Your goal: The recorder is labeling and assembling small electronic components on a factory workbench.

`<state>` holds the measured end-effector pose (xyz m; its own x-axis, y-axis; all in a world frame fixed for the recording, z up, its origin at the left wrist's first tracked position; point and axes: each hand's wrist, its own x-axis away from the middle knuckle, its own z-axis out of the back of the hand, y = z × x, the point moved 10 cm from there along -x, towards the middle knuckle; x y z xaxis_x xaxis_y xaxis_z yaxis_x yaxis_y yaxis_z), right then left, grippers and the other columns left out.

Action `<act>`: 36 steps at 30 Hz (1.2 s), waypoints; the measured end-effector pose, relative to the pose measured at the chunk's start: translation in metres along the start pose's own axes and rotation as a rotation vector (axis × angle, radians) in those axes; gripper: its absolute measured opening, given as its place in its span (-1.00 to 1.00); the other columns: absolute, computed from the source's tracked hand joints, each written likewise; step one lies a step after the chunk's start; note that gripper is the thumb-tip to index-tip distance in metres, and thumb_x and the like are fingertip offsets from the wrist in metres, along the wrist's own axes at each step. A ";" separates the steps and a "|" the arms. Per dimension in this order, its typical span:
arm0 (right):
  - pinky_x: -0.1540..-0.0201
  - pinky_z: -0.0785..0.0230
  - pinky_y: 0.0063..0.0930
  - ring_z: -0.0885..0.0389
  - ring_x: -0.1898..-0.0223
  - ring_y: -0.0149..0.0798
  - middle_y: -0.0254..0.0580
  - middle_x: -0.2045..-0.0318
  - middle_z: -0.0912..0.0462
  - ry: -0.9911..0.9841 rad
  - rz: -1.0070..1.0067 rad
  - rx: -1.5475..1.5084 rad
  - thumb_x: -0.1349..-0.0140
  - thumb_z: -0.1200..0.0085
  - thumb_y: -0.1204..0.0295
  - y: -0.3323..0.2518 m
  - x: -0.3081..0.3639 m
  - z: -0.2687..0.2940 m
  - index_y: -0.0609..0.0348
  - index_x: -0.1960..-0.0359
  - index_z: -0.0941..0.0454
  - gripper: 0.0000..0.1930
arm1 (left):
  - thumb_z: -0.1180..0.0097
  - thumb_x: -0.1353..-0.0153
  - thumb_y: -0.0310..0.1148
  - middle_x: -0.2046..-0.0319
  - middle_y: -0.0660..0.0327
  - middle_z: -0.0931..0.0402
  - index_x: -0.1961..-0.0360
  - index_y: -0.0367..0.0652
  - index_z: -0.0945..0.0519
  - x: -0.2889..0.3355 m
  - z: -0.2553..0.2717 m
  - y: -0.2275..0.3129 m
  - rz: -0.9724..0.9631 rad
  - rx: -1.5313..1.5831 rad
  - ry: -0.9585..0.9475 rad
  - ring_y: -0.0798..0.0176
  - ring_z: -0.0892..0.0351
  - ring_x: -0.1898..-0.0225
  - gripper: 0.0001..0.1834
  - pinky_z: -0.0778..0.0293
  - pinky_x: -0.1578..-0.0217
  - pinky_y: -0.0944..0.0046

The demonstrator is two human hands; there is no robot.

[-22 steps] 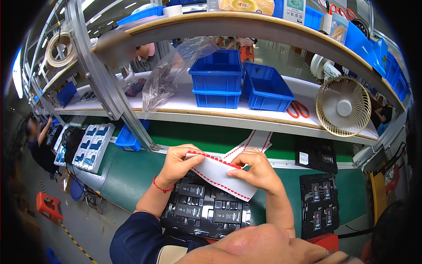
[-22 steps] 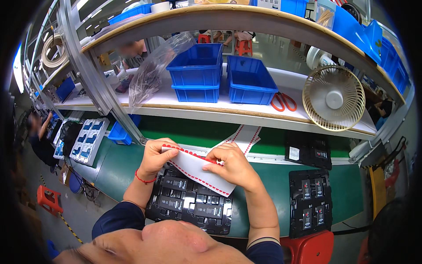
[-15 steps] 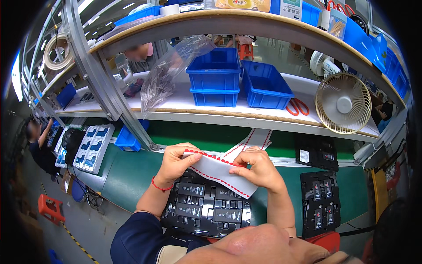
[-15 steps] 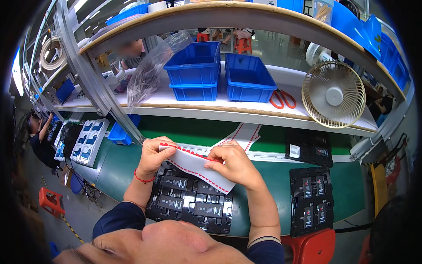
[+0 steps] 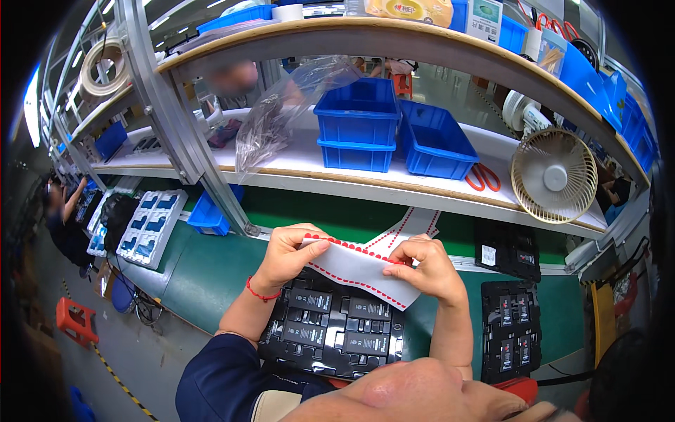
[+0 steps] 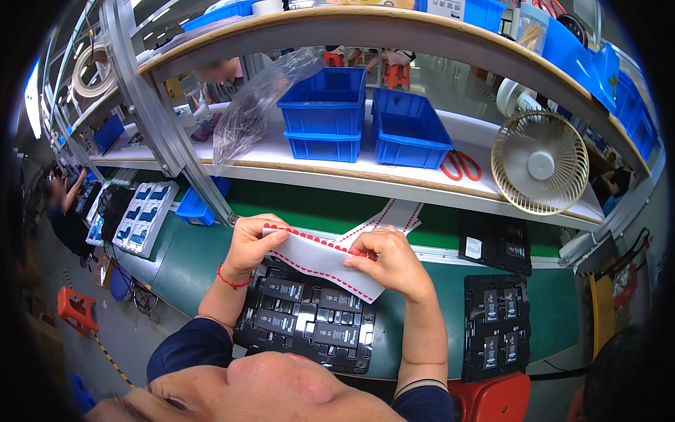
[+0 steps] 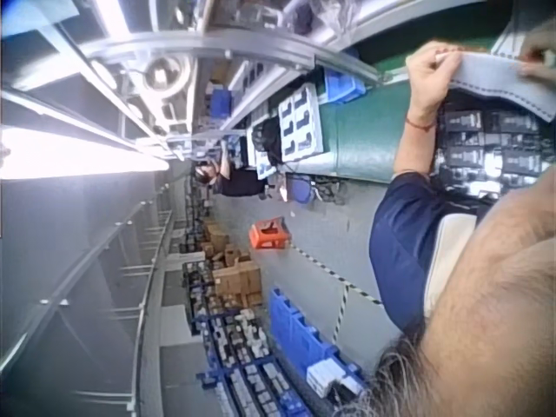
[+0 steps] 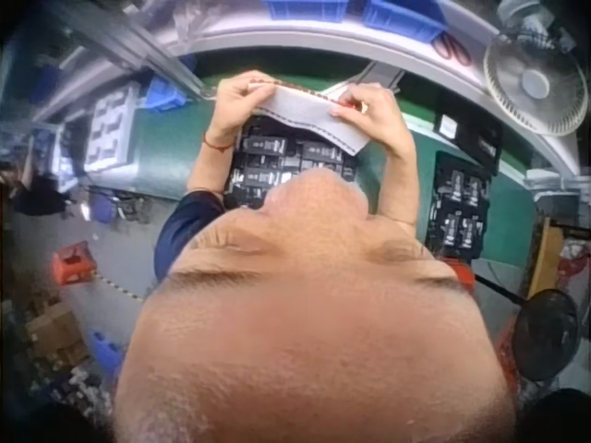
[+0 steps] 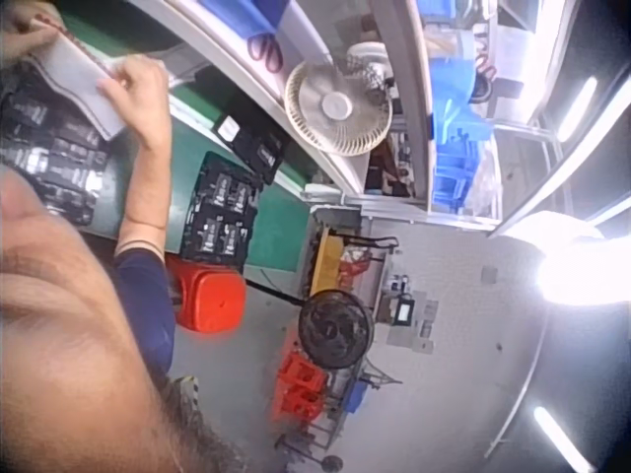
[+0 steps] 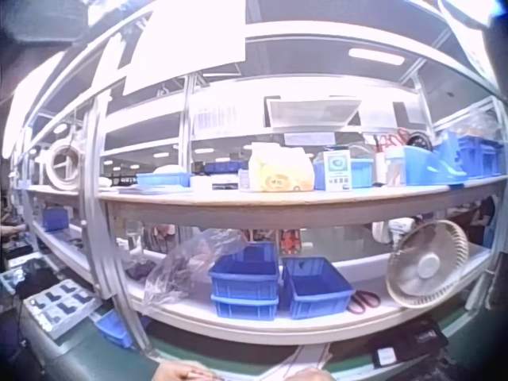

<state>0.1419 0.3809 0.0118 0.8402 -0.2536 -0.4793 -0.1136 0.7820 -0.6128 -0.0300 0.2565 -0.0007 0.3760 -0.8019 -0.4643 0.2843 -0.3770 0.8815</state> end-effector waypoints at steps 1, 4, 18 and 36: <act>0.27 -0.35 -0.38 -0.57 0.47 -0.25 -0.21 0.55 -0.66 -0.003 -0.049 -0.011 0.10 -0.49 0.32 0.004 0.000 0.000 0.18 0.50 -0.66 -0.74 | -0.26 -0.21 -0.53 0.36 0.17 -0.65 0.33 -0.37 -0.72 0.000 0.000 0.001 -0.007 -0.008 -0.010 0.39 -0.58 0.36 -0.90 -0.51 0.32 0.40; 0.28 -0.35 -0.41 -0.56 0.48 -0.29 -0.22 0.56 -0.66 -0.007 -0.060 -0.006 0.10 -0.50 0.32 0.004 0.000 -0.001 0.18 0.50 -0.66 -0.74 | -0.25 -0.26 -0.48 0.36 0.20 -0.63 0.27 -0.36 -0.72 0.000 -0.002 0.004 -0.013 0.008 -0.064 0.43 -0.56 0.36 -0.87 -0.46 0.35 0.43; 0.23 -0.33 -0.37 -0.56 0.48 -0.22 -0.21 0.57 -0.64 -0.039 0.013 0.074 0.05 -0.45 0.35 -0.009 0.001 0.006 0.19 0.50 -0.64 -0.77 | -0.26 -0.24 -0.52 0.35 0.15 -0.66 0.30 -0.38 -0.72 0.002 0.001 0.015 -0.042 0.036 -0.097 0.43 -0.55 0.37 -0.89 -0.42 0.37 0.44; 0.25 -0.35 -0.44 -0.54 0.40 -0.32 -0.20 0.48 -0.63 -0.105 -0.052 -0.052 0.03 -0.43 0.40 -0.007 0.003 -0.009 0.23 0.46 -0.58 -0.75 | -0.24 -0.26 -0.46 0.40 0.21 -0.64 0.29 -0.32 -0.74 0.006 0.016 0.032 -0.165 0.025 -0.088 0.43 -0.54 0.38 -0.87 -0.43 0.37 0.40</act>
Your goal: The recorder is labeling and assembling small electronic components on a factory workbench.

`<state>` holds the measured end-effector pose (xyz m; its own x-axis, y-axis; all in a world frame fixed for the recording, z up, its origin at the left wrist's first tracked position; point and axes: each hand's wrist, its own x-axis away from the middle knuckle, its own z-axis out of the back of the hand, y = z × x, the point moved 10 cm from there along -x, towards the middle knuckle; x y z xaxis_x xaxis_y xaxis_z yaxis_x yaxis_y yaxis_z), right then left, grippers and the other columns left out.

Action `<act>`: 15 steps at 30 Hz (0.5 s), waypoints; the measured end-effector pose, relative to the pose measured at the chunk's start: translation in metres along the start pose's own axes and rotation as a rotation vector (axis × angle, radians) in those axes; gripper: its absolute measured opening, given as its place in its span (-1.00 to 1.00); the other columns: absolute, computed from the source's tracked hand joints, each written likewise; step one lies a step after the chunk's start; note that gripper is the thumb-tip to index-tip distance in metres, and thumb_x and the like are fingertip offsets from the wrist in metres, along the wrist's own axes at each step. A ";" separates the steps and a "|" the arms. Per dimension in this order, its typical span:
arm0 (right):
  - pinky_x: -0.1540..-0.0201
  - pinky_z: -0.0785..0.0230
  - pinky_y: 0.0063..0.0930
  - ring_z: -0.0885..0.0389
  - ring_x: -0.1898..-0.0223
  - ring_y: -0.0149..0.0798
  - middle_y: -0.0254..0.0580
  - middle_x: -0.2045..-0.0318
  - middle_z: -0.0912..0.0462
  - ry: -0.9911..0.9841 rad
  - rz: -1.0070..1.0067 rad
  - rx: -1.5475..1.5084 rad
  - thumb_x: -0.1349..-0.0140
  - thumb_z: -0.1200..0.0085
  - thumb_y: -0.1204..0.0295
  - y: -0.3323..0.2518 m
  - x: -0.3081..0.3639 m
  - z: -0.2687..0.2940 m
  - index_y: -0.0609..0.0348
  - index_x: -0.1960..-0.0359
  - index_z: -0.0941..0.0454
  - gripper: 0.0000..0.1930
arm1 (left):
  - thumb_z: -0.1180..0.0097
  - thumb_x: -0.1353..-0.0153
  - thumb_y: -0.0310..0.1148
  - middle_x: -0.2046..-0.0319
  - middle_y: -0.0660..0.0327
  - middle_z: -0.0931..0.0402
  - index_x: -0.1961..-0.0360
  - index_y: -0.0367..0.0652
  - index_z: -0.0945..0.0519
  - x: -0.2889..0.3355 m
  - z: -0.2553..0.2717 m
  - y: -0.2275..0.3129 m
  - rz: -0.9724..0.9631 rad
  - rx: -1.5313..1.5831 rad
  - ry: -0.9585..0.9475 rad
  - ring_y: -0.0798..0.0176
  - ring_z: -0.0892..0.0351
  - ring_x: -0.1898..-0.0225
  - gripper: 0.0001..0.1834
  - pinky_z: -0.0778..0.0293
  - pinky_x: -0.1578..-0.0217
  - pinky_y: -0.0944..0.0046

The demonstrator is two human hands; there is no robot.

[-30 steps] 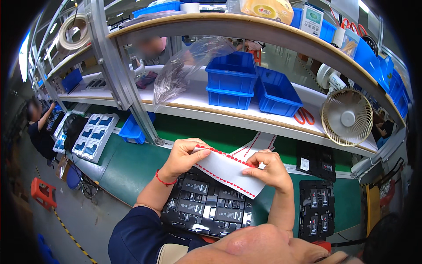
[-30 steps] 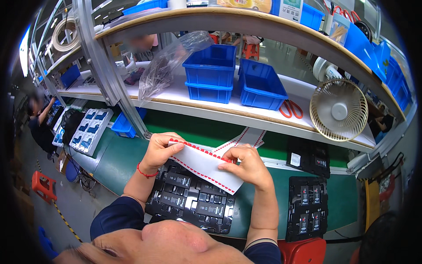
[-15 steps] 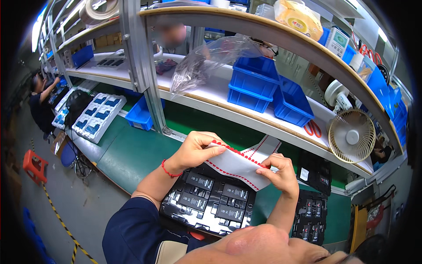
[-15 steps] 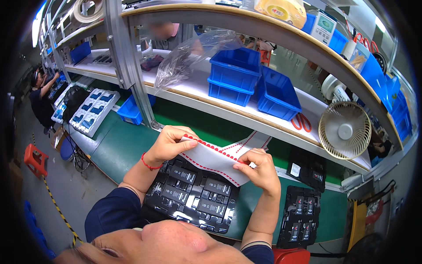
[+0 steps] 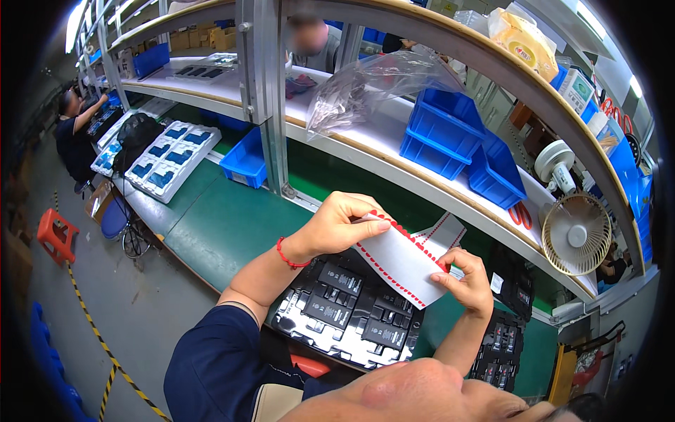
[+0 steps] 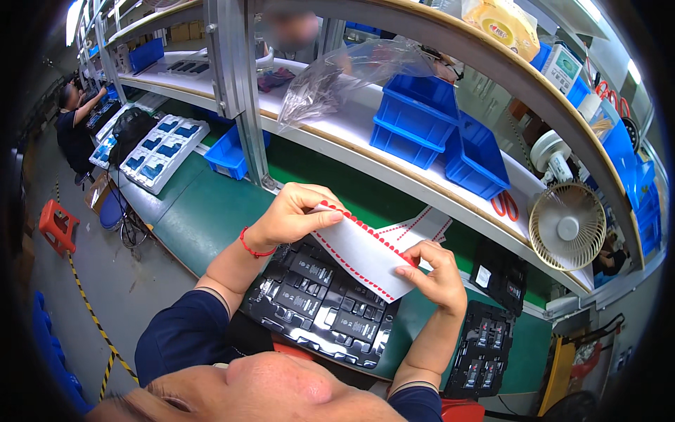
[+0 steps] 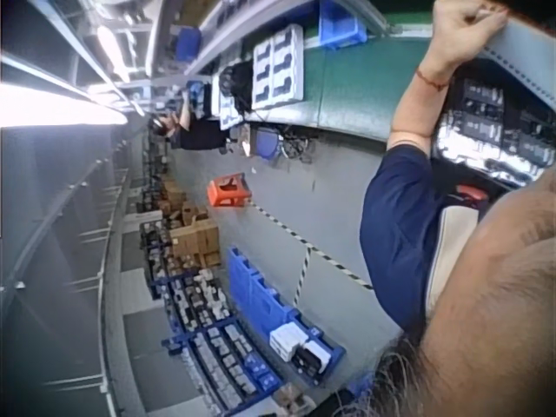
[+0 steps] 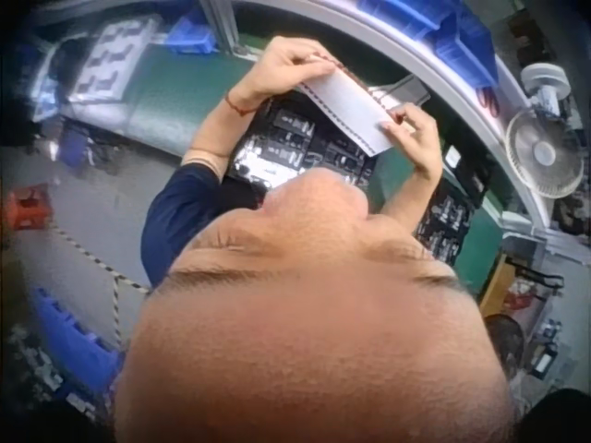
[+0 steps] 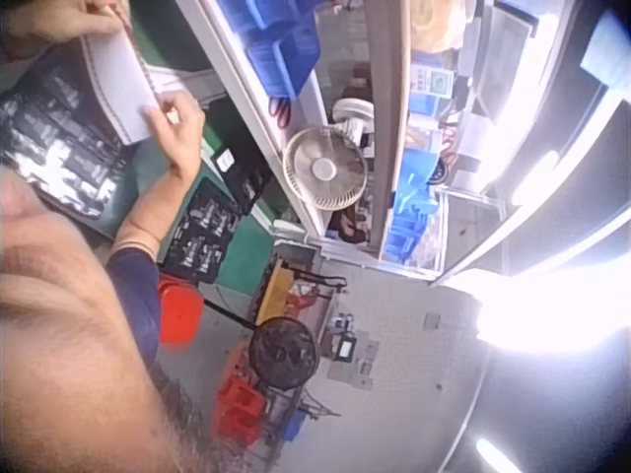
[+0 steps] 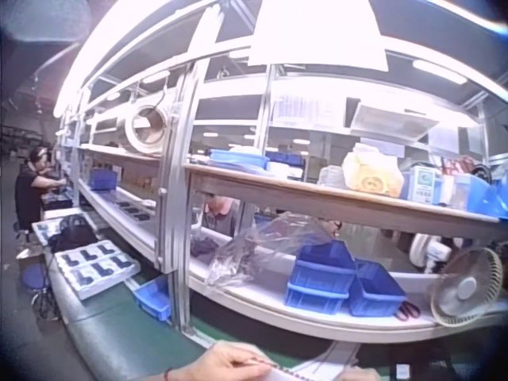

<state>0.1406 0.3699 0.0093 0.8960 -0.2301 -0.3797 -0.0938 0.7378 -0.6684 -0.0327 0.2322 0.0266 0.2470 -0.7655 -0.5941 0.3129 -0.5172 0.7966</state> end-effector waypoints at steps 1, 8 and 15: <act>0.26 -0.36 -0.46 -0.54 0.40 -0.33 -0.20 0.47 -0.63 0.010 -0.033 0.006 0.02 -0.42 0.40 0.000 0.001 0.000 0.24 0.45 -0.58 -0.76 | -0.24 -0.26 -0.46 0.41 0.21 -0.64 0.29 -0.31 -0.74 0.001 0.000 0.003 -0.015 0.004 -0.005 0.43 -0.54 0.38 -0.87 -0.43 0.37 0.40; 0.29 -0.36 -0.46 -0.53 0.41 -0.30 -0.18 0.48 -0.59 0.088 -0.098 -0.002 -0.05 -0.32 0.52 -0.020 0.029 -0.001 0.31 0.40 -0.57 -0.83 | -0.24 -0.26 -0.45 0.40 0.18 -0.64 0.28 -0.32 -0.73 0.007 -0.007 0.010 -0.043 0.087 -0.092 0.40 -0.55 0.38 -0.86 -0.44 0.37 0.37; 0.29 -0.31 -0.58 -0.46 0.41 -0.47 -0.32 0.49 -0.57 0.281 -0.146 0.066 -0.10 -0.32 0.52 -0.021 0.039 0.010 0.29 0.44 -0.56 -0.85 | -0.25 -0.25 -0.46 0.38 0.16 -0.65 0.29 -0.34 -0.73 0.008 -0.003 0.017 -0.046 0.084 -0.125 0.40 -0.56 0.37 -0.87 -0.45 0.37 0.36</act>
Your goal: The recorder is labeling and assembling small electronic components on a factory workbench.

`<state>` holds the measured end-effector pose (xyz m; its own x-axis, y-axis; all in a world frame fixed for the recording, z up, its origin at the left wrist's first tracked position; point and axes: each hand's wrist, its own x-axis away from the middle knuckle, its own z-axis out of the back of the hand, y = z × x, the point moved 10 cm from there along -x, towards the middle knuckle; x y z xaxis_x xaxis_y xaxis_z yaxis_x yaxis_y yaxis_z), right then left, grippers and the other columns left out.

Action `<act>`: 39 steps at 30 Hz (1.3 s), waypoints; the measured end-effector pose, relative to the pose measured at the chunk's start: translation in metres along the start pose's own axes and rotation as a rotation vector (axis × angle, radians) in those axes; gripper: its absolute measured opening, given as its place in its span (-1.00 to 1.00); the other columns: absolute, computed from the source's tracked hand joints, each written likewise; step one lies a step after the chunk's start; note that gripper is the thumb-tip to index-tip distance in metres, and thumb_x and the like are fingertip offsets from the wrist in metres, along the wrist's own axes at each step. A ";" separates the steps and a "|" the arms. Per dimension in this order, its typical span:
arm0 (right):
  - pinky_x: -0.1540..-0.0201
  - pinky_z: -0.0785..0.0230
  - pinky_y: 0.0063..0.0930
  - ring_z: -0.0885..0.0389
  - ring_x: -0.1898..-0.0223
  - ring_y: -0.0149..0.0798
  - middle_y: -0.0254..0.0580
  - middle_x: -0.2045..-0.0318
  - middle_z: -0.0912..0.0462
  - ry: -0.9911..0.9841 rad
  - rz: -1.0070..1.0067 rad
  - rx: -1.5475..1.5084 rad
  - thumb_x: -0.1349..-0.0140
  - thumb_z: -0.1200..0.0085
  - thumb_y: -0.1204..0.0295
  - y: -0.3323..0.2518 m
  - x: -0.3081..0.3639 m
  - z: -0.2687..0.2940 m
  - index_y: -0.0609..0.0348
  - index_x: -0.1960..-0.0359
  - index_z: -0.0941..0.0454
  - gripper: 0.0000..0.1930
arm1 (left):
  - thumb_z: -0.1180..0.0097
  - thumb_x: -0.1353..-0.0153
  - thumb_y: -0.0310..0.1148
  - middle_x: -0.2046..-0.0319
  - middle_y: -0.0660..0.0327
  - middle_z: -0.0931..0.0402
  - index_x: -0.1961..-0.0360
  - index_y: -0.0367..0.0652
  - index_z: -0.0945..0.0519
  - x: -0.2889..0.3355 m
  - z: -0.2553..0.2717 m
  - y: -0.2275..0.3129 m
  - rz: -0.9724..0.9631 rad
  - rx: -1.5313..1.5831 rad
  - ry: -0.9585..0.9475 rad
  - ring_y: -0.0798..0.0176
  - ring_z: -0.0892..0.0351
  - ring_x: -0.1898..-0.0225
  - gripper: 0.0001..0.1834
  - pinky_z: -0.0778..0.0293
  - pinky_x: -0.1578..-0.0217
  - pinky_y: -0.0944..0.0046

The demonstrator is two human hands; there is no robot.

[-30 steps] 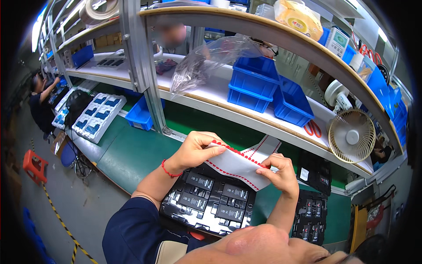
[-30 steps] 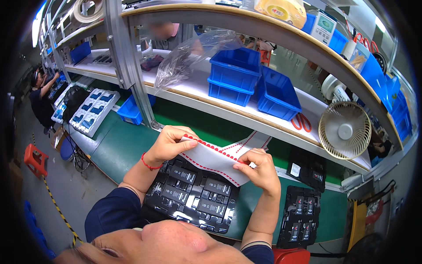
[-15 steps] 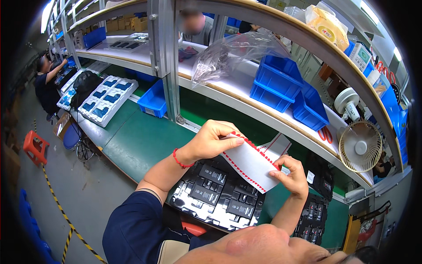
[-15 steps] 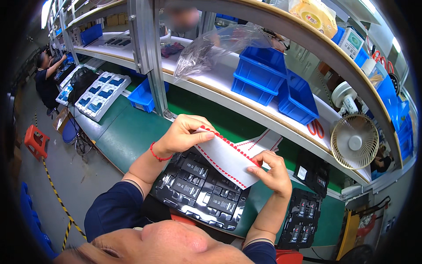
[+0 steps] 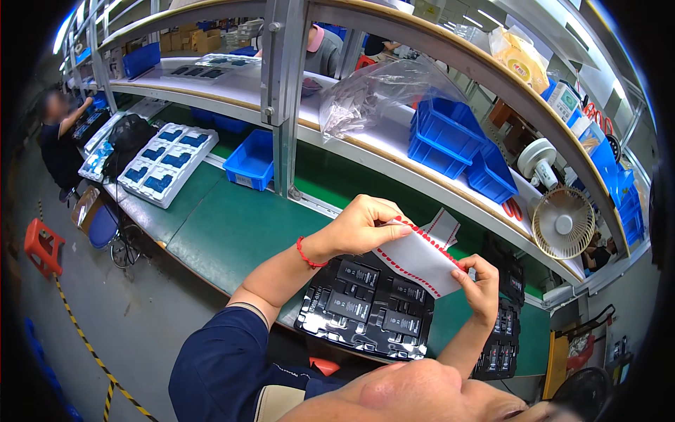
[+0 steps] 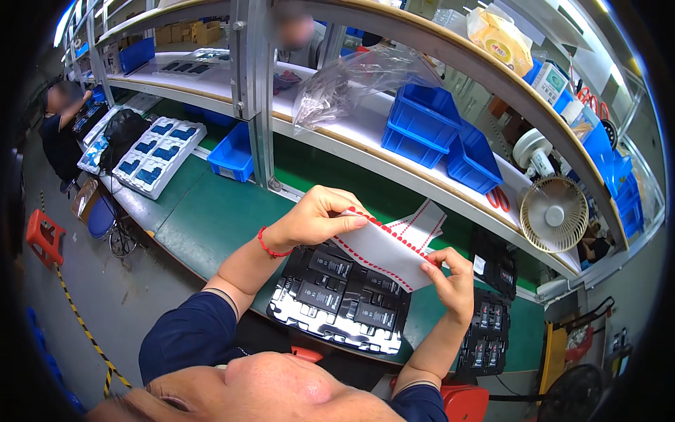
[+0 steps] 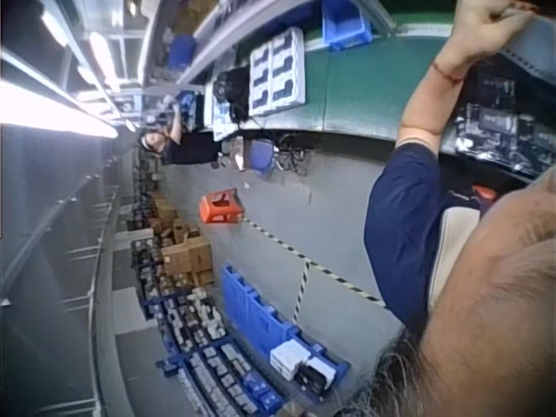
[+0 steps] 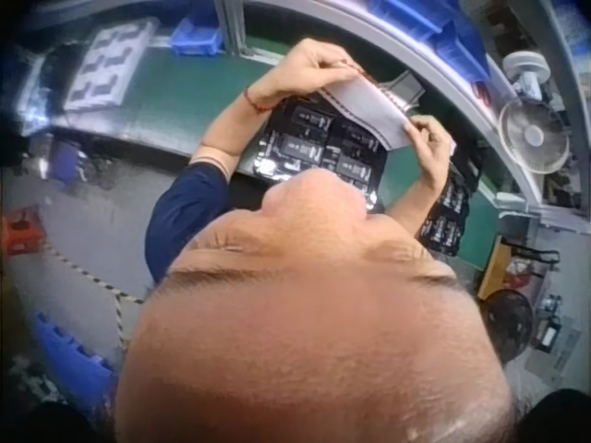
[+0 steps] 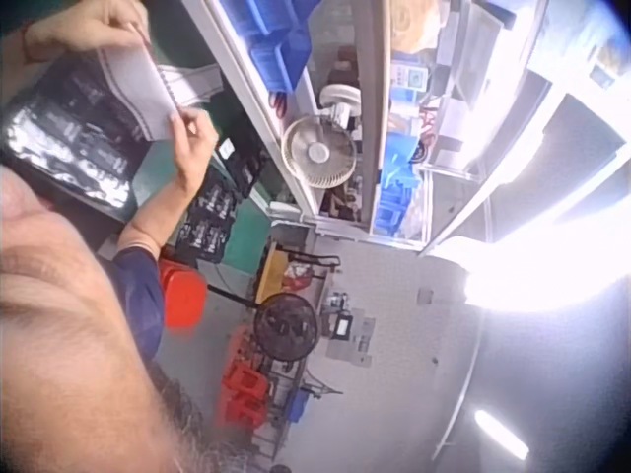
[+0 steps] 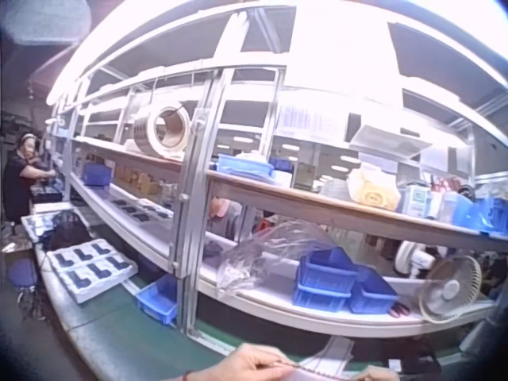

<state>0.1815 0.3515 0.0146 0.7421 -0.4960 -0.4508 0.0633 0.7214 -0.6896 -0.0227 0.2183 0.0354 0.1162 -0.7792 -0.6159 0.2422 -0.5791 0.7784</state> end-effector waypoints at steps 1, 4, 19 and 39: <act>0.32 -0.29 -0.62 -0.43 0.43 -0.52 -0.38 0.50 -0.58 0.051 -0.008 -0.047 -0.06 -0.36 0.54 0.006 -0.001 0.005 0.29 0.47 -0.56 -0.83 | -0.24 -0.25 -0.50 0.37 0.16 -0.64 0.29 -0.35 -0.72 0.000 0.000 -0.002 0.023 -0.024 -0.013 0.40 -0.56 0.36 -0.88 -0.46 0.36 0.38; 0.33 -0.27 -0.64 -0.43 0.42 -0.54 -0.39 0.49 -0.57 0.077 -0.014 -0.063 -0.03 -0.38 0.55 0.008 -0.003 0.015 0.28 0.47 -0.56 -0.82 | -0.25 -0.24 -0.49 0.39 0.18 -0.63 0.28 -0.36 -0.72 0.002 0.001 -0.003 0.013 -0.010 0.014 0.42 -0.53 0.38 -0.88 -0.44 0.37 0.38; 0.37 -0.31 -0.63 -0.44 0.46 -0.54 -0.38 0.55 -0.57 0.110 -0.056 -0.107 0.05 -0.44 0.52 0.021 -0.008 0.029 0.30 0.48 -0.57 -0.77 | -0.25 -0.26 -0.42 0.46 0.27 -0.58 0.24 -0.32 -0.73 0.004 0.017 -0.026 0.118 -0.092 0.109 0.50 -0.45 0.44 -0.83 -0.35 0.43 0.43; 0.25 -0.36 -0.75 -0.49 0.37 -0.60 -0.44 0.41 -0.57 0.230 -0.092 -0.306 -0.07 -0.33 0.67 0.039 -0.006 0.036 0.26 0.27 -0.55 -0.77 | -0.25 -0.27 -0.47 0.38 0.25 -0.65 0.21 -0.35 -0.72 0.003 0.040 -0.042 0.168 0.019 0.254 0.46 -0.58 0.33 -0.84 -0.51 0.29 0.41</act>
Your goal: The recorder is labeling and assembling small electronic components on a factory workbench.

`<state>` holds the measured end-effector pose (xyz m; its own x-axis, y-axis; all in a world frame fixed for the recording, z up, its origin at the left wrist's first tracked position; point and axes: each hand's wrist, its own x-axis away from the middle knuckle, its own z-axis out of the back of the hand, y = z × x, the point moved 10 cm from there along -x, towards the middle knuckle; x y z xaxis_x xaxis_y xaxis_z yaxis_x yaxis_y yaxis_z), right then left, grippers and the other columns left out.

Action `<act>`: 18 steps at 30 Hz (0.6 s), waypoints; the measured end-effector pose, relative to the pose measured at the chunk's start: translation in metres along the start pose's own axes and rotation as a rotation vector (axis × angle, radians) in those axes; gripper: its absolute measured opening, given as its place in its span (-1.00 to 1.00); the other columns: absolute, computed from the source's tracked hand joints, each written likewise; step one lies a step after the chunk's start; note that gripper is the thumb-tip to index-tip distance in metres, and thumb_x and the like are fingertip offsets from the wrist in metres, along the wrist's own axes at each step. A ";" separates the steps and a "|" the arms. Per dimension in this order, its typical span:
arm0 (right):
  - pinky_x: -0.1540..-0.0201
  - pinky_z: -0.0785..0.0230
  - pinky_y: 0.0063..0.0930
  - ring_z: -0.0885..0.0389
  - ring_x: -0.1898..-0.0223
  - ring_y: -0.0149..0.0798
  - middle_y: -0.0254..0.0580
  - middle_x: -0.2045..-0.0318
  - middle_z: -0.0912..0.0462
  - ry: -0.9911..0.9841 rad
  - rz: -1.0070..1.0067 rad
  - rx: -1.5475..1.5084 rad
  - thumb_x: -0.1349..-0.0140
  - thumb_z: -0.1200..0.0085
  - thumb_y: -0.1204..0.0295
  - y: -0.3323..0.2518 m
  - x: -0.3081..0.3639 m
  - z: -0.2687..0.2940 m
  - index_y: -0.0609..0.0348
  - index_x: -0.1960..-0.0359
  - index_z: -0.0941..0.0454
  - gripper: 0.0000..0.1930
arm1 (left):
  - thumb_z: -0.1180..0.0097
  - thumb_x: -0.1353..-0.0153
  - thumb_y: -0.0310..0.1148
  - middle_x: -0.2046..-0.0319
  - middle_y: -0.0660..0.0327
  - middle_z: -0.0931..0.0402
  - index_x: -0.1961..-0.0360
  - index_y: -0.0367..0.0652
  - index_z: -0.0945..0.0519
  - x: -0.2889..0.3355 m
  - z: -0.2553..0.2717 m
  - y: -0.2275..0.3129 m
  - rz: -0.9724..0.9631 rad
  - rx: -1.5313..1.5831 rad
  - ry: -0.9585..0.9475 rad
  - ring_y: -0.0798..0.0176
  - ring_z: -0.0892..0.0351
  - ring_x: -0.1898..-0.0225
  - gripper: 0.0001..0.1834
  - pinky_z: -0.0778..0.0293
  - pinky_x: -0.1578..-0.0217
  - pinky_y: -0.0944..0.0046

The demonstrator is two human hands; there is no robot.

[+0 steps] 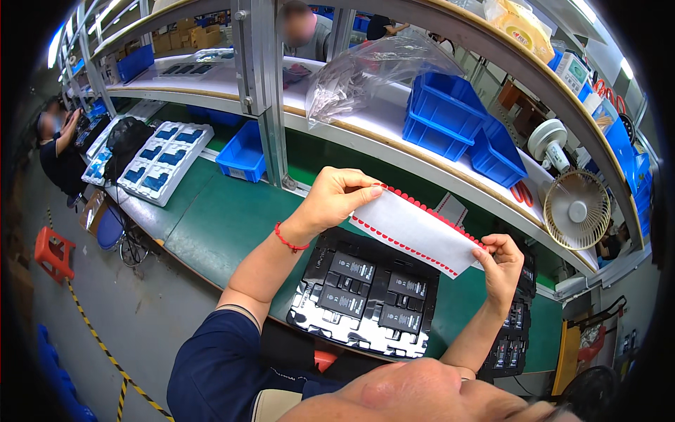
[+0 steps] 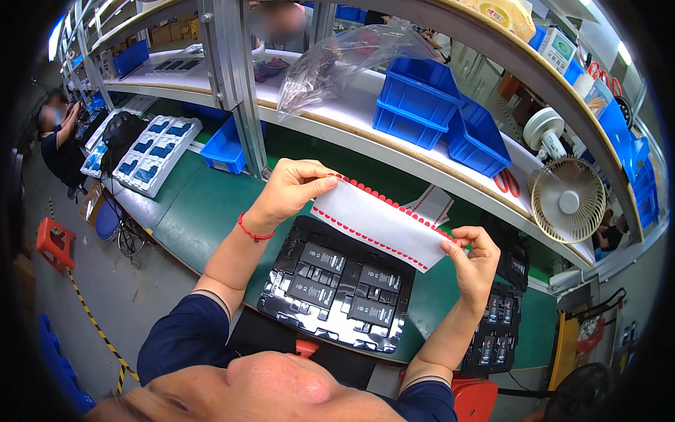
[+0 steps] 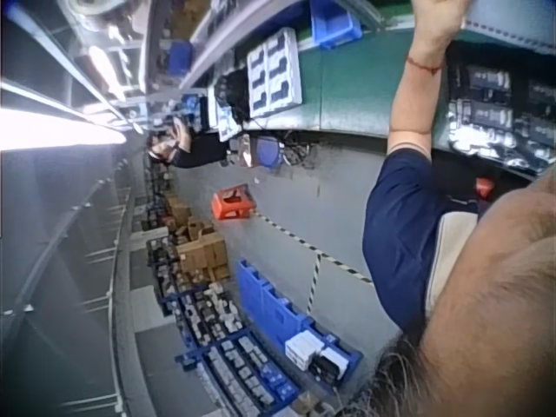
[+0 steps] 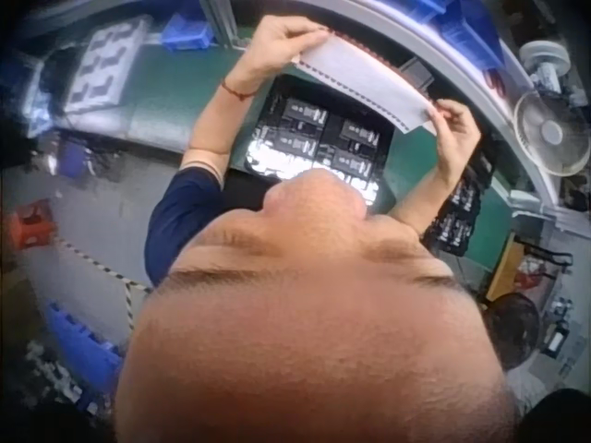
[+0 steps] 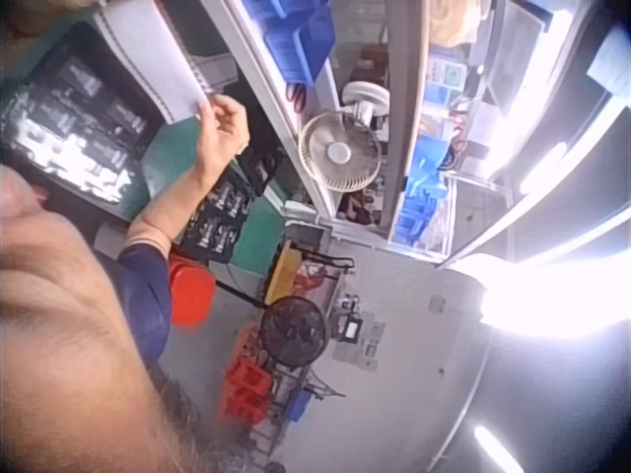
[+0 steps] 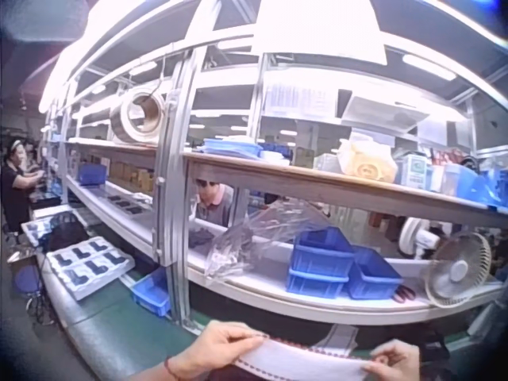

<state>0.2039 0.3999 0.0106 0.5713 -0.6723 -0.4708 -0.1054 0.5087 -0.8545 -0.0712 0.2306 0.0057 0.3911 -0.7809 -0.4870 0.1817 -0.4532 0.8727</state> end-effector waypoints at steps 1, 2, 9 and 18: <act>0.25 -0.36 -0.75 -0.49 0.37 -0.60 -0.44 0.41 -0.57 0.001 -0.003 -0.003 -0.07 -0.33 0.67 0.000 -0.001 -0.001 0.26 0.27 -0.55 -0.77 | -0.26 -0.26 -0.48 0.39 0.24 -0.65 0.22 -0.35 -0.73 -0.001 0.001 -0.003 0.008 0.016 0.001 0.46 -0.58 0.34 -0.85 -0.51 0.30 0.42; 0.26 -0.36 -0.74 -0.49 0.37 -0.60 -0.44 0.41 -0.58 -0.041 -0.053 -0.012 -0.08 -0.33 0.66 0.003 -0.003 -0.006 0.26 0.29 -0.55 -0.79 | -0.28 -0.24 -0.48 0.39 0.24 -0.65 0.23 -0.35 -0.73 -0.001 0.002 -0.006 0.017 0.032 0.003 0.45 -0.58 0.34 -0.85 -0.51 0.31 0.42; 0.22 -0.31 -0.70 -0.49 0.35 -0.57 -0.43 0.41 -0.59 -0.081 -0.075 0.009 -0.18 -0.30 0.53 0.029 -0.010 -0.010 0.23 0.36 -0.54 -0.85 | -0.29 -0.23 -0.49 0.41 0.25 -0.65 0.25 -0.35 -0.73 -0.006 0.003 -0.007 0.019 0.037 0.013 0.47 -0.57 0.37 -0.87 -0.50 0.33 0.43; 0.27 -0.29 -0.69 -0.45 0.40 -0.59 -0.44 0.45 -0.58 0.035 -0.079 -0.071 -0.18 -0.32 0.52 0.038 -0.012 0.003 0.20 0.41 -0.52 -0.84 | -0.32 -0.21 -0.46 0.52 0.32 -0.61 0.33 -0.33 -0.73 -0.005 -0.002 -0.022 0.108 0.088 0.038 0.52 -0.50 0.47 -0.88 -0.45 0.44 0.45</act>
<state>0.1955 0.4291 -0.0150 0.5515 -0.7278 -0.4076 -0.1193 0.4148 -0.9021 -0.0754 0.2451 -0.0115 0.4379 -0.8111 -0.3877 0.0576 -0.4050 0.9125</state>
